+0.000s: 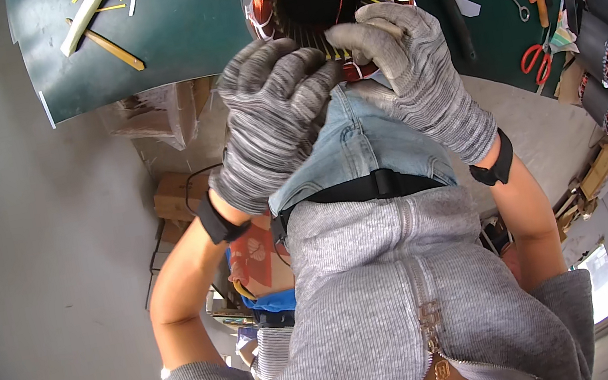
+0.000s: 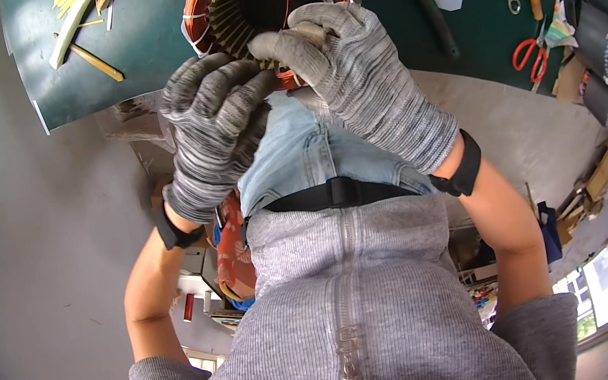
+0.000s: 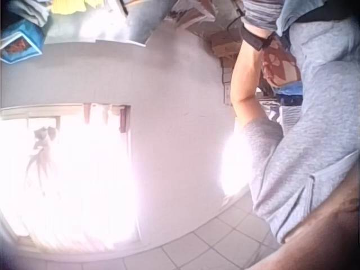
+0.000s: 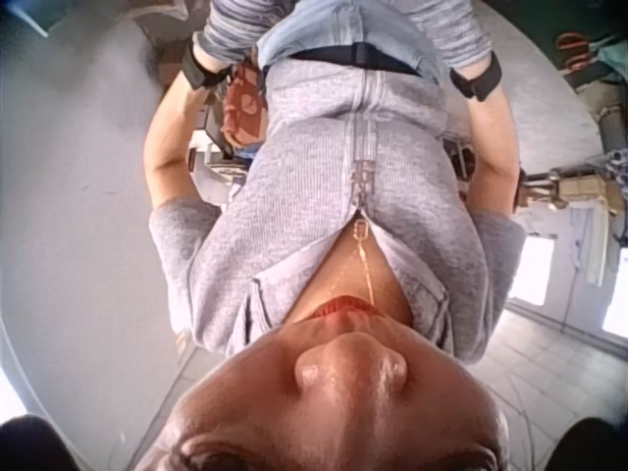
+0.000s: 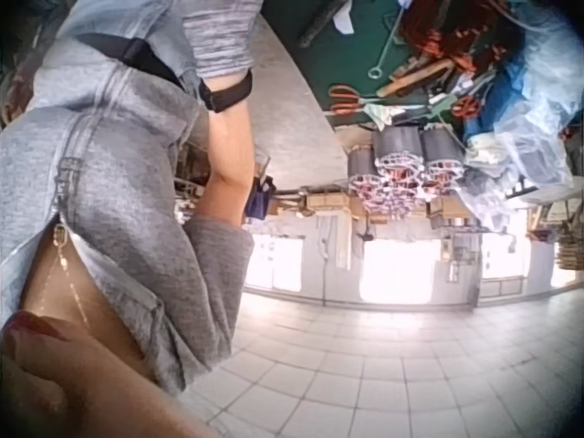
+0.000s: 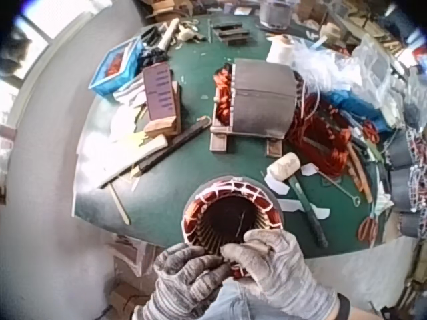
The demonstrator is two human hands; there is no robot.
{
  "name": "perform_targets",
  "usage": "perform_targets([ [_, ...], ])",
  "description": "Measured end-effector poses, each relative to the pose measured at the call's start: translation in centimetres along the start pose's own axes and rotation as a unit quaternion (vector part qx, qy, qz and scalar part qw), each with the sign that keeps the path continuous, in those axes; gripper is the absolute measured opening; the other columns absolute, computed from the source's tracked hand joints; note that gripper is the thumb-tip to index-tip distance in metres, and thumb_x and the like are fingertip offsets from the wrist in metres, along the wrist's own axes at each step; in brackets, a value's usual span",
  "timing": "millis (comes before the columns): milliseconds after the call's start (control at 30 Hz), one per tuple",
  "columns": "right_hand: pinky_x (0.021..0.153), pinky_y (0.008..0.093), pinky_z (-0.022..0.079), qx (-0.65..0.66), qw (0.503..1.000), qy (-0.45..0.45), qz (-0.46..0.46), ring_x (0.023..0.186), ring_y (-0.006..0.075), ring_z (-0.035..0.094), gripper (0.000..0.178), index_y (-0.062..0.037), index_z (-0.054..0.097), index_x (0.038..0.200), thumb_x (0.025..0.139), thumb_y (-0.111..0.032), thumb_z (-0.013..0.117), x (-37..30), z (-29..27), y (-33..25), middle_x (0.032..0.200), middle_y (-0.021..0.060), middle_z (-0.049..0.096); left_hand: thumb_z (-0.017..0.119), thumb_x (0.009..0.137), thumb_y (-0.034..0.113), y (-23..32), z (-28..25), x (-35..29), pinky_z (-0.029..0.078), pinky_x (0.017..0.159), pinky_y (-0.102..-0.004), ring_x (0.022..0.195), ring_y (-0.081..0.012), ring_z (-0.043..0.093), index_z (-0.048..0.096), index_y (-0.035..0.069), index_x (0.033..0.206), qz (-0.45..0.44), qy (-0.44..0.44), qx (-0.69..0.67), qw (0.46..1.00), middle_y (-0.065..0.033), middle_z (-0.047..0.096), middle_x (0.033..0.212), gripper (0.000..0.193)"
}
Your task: Assembling and securing internal components of an electric motor stator using hand tools.
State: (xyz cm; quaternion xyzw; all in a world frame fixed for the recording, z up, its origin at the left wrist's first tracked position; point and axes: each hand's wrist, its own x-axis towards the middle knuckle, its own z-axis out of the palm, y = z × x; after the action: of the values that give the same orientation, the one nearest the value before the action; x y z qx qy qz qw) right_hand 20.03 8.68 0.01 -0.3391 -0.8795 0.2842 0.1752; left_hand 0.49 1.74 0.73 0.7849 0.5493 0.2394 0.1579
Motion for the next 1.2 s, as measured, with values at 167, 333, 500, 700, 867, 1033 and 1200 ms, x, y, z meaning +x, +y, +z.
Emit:
perform_targets([
  [167,0.089,0.0387,0.045,-0.008,0.997,-0.07,0.034,0.096,0.024,0.058,0.063,-0.0152,0.061,0.121,0.061,-0.01,0.078,1.0,-0.3,-0.3,0.096,0.0044,0.061,0.07,0.069,0.014,2.4,1.7,0.0,0.039,0.102,-0.0505,0.1,-0.029,0.059,0.065,0.011,0.1,-0.11,0.007,-0.058,0.992,-0.0082,0.061,0.102,0.032],
  [333,0.093,0.0401,0.043,-0.03,0.995,-0.088,0.025,0.099,0.0257,0.058,0.063,-0.015,0.06,0.122,0.062,-0.01,0.078,1.4,-0.3,-0.4,0.1,0.0058,0.063,0.07,0.065,0.005,3.3,1.9,0.8,0.04,0.095,-0.0511,0.095,-0.0353,0.058,0.063,0.009,0.094,-0.162,0.015,-0.063,0.985,-0.0116,0.061,0.098,0.03],
  [500,0.093,0.0405,0.043,-0.031,0.995,-0.095,0.02,0.099,0.0257,0.058,0.062,-0.015,0.06,0.121,0.062,-0.013,0.079,1.2,-0.5,-0.4,0.101,0.006,0.063,0.069,0.066,0.007,4.0,2.0,1.0,0.038,0.1,-0.0535,0.096,-0.0371,0.057,0.062,0.008,0.095,-0.189,0.02,-0.046,0.981,-0.0138,0.06,0.098,0.029],
  [700,0.092,0.0409,0.042,0.005,0.994,-0.105,0.022,0.1,0.0271,0.056,0.058,-0.0156,0.062,0.117,0.062,-0.016,0.081,0.7,-0.3,0.1,0.101,0.007,0.062,0.073,0.066,0.008,2.8,3.2,-0.2,0.042,0.097,-0.0521,0.087,-0.0311,0.061,0.064,0.011,0.091,-0.127,0.083,-0.048,0.987,-0.0088,0.062,0.092,0.028],
  [867,0.087,0.0408,0.045,-0.006,0.998,0.06,-0.031,0.095,0.0243,0.059,0.05,-0.0158,0.064,0.108,0.061,-0.015,0.082,-2.1,-0.4,1.3,0.091,0.0028,0.062,0.073,0.067,0.005,1.4,2.6,-1.0,0.039,0.101,-0.0472,0.1,-0.0295,0.058,0.064,0.011,0.088,-0.092,0.121,-0.128,0.98,-0.0103,0.057,0.106,0.024],
  [1033,0.096,0.039,0.042,0.085,0.935,0.213,0.269,0.107,0.0254,0.053,0.042,-0.0051,0.056,0.116,0.078,-0.009,0.073,-7.5,-1.2,6.9,0.112,0.0116,0.054,0.065,0.083,0.011,1.9,2.1,-1.7,0.031,0.107,-0.0462,0.133,-0.037,0.034,0.067,0.01,0.113,-0.261,0.187,-0.239,0.916,-0.0218,0.034,0.142,0.031],
  [1200,0.103,0.0455,0.039,-0.129,0.952,0.04,0.273,0.114,0.0358,0.051,0.051,-0.0022,0.049,0.126,0.08,-0.012,0.069,-11.3,1.0,15.6,0.12,0.0188,0.054,0.057,0.095,0.027,-0.2,6.6,-2.2,0.029,0.112,-0.0449,0.14,-0.0396,0.029,0.061,0.009,0.119,-0.15,0.138,-0.084,0.975,-0.0247,0.008,0.156,0.03],
])
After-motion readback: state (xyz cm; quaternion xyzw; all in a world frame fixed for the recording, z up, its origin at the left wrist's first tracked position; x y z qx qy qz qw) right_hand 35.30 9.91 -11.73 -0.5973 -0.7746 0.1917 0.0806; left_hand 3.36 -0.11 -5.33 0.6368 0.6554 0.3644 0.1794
